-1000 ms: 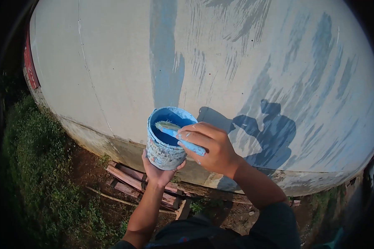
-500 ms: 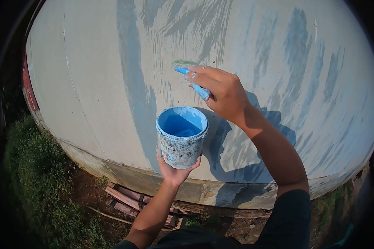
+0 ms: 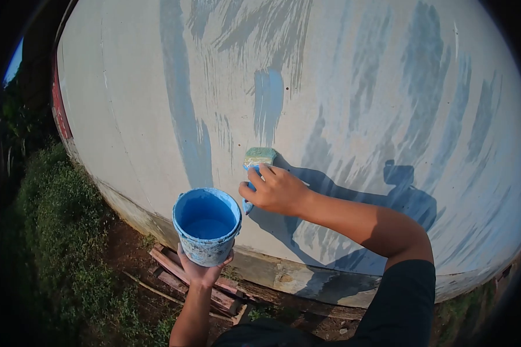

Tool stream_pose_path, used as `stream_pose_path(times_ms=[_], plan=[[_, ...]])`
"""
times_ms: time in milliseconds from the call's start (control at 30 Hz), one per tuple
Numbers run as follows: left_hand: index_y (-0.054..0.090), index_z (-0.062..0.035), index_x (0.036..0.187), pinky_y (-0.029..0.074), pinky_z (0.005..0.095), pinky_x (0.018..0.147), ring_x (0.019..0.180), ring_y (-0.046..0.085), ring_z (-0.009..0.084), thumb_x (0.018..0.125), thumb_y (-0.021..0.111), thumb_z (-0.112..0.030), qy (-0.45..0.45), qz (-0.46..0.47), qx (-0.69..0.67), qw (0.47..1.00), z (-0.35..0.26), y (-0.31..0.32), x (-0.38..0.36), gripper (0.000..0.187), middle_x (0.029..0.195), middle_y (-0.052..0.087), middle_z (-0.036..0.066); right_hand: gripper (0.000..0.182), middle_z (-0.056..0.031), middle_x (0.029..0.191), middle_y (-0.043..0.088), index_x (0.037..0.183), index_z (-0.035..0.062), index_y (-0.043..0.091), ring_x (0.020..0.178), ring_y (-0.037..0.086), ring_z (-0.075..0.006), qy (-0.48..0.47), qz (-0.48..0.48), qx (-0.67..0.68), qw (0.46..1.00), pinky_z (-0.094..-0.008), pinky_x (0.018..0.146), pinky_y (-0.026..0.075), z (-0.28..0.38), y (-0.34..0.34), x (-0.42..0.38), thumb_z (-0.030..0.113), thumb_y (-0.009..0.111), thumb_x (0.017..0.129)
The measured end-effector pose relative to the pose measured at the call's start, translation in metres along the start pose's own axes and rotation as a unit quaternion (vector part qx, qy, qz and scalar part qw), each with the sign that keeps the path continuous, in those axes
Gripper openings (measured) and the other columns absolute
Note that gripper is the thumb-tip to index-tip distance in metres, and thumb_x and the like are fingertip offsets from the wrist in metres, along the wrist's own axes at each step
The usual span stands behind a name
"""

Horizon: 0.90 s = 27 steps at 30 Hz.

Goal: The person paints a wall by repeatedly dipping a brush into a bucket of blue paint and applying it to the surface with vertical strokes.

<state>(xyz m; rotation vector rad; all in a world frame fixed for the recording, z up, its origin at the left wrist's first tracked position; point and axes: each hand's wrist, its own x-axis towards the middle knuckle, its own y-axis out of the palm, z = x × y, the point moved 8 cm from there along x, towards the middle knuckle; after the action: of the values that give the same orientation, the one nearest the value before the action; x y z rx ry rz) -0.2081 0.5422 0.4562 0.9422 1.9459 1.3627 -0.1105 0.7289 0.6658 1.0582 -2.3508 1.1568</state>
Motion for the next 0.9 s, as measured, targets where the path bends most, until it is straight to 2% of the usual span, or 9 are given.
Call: stream_pose_path(times_ms=[67, 267, 333, 467, 600, 667, 733, 833, 900], plan=[[0.043, -0.0124, 0.162, 0.050, 0.0522, 0.073, 0.123, 0.062, 0.0438, 0.096, 0.040, -0.080, 0.020, 0.077, 0.034, 0.996, -0.007, 0.002, -0.009, 0.094, 0.153, 0.055, 0.023, 0.018, -0.0179, 0.109, 0.076, 0.106, 0.0089, 0.071, 0.100, 0.076, -0.0287, 0.003, -0.077, 0.024, 0.997, -0.0341, 0.075, 0.065, -0.006, -0.029, 0.008, 0.021, 0.074, 0.093], [0.044, -0.0153, 0.162, 0.054, 0.0523, 0.073, 0.122, 0.063, 0.0431, 0.097, 0.044, -0.080, 0.044, 0.027, 0.011, 0.999, 0.003, 0.009, -0.030, 0.091, 0.153, 0.056, 0.020, 0.019, -0.0136, 0.110, 0.076, 0.107, 0.0069, 0.074, 0.104, 0.076, -0.0276, 0.068, -0.177, -0.051, 0.981, -0.0338, 0.078, 0.065, -0.095, -0.085, 0.046, 0.011, 0.078, 0.089], [0.045, -0.0167, 0.160, 0.052, 0.0511, 0.070, 0.121, 0.061, 0.0380, 0.098, 0.040, -0.077, 0.075, -0.102, 0.051, 0.991, 0.006, 0.014, -0.038, 0.087, 0.152, 0.054, 0.016, 0.017, -0.0127, 0.109, 0.076, 0.106, 0.0060, 0.075, 0.107, 0.076, -0.0281, 0.110, -0.150, -0.134, 0.973, -0.0349, 0.082, 0.064, -0.111, -0.080, 0.041, 0.009, 0.078, 0.089], [0.044, -0.0163, 0.162, 0.056, 0.0516, 0.072, 0.119, 0.064, 0.0392, 0.098, 0.043, -0.078, 0.063, -0.038, 0.015, 0.997, 0.017, 0.005, -0.043, 0.089, 0.154, 0.054, 0.017, 0.015, -0.0172, 0.105, 0.074, 0.102, 0.0044, 0.071, 0.103, 0.074, -0.0308, 0.059, -0.114, -0.114, 0.985, -0.0367, 0.085, 0.064, -0.056, -0.028, 0.001, 0.012, 0.076, 0.090], [0.044, -0.0153, 0.162, 0.056, 0.0478, 0.067, 0.111, 0.067, 0.0389, 0.097, 0.044, -0.079, 0.047, 0.008, -0.002, 0.999, 0.024, 0.003, -0.056, 0.091, 0.153, 0.055, 0.018, 0.011, -0.0150, 0.102, 0.070, 0.097, 0.0045, 0.069, 0.095, 0.073, -0.0296, 0.059, -0.008, 0.099, 0.993, -0.0370, 0.078, 0.066, 0.026, 0.013, -0.044, 0.008, 0.073, 0.088], [0.044, -0.0144, 0.161, 0.051, 0.0415, 0.059, 0.098, 0.066, 0.0362, 0.096, 0.046, -0.080, 0.070, -0.118, 0.076, 0.988, 0.023, -0.002, -0.067, 0.092, 0.148, 0.057, 0.018, 0.011, -0.0138, 0.102, 0.070, 0.097, 0.0051, 0.068, 0.095, 0.073, -0.0284, 0.092, 0.055, 0.174, 0.979, -0.0358, 0.075, 0.066, 0.023, 0.024, -0.052, 0.008, 0.073, 0.087], [0.041, -0.0152, 0.164, 0.058, 0.0525, 0.068, 0.112, 0.067, 0.0413, 0.096, 0.046, -0.081, 0.042, -0.072, 0.050, 0.995, 0.023, -0.015, -0.069, 0.094, 0.155, 0.053, 0.019, 0.011, -0.0126, 0.103, 0.069, 0.096, 0.0058, 0.067, 0.094, 0.073, -0.0272, 0.133, 0.116, 0.251, 0.952, -0.0345, 0.072, 0.065, 0.011, 0.029, -0.054, 0.008, 0.073, 0.087], [0.037, -0.0175, 0.167, 0.054, 0.0632, 0.082, 0.133, 0.058, 0.0464, 0.096, 0.046, -0.082, 0.007, 0.071, -0.073, 0.995, 0.027, -0.029, -0.069, 0.096, 0.163, 0.046, 0.020, 0.010, -0.0118, 0.102, 0.070, 0.098, 0.0066, 0.069, 0.095, 0.074, -0.0254, 0.107, -0.025, 0.073, 0.991, -0.0325, 0.068, 0.064, -0.042, -0.026, -0.031, 0.010, 0.073, 0.089], [0.038, -0.0174, 0.166, 0.052, 0.0585, 0.078, 0.128, 0.059, 0.0446, 0.096, 0.045, -0.083, 0.029, -0.025, -0.048, 0.998, 0.031, -0.016, -0.075, 0.096, 0.161, 0.048, 0.019, 0.010, -0.0119, 0.102, 0.070, 0.098, 0.0065, 0.069, 0.096, 0.074, -0.0258, 0.080, -0.096, -0.007, 0.992, -0.0324, 0.068, 0.065, -0.052, -0.055, -0.021, 0.011, 0.074, 0.090]])
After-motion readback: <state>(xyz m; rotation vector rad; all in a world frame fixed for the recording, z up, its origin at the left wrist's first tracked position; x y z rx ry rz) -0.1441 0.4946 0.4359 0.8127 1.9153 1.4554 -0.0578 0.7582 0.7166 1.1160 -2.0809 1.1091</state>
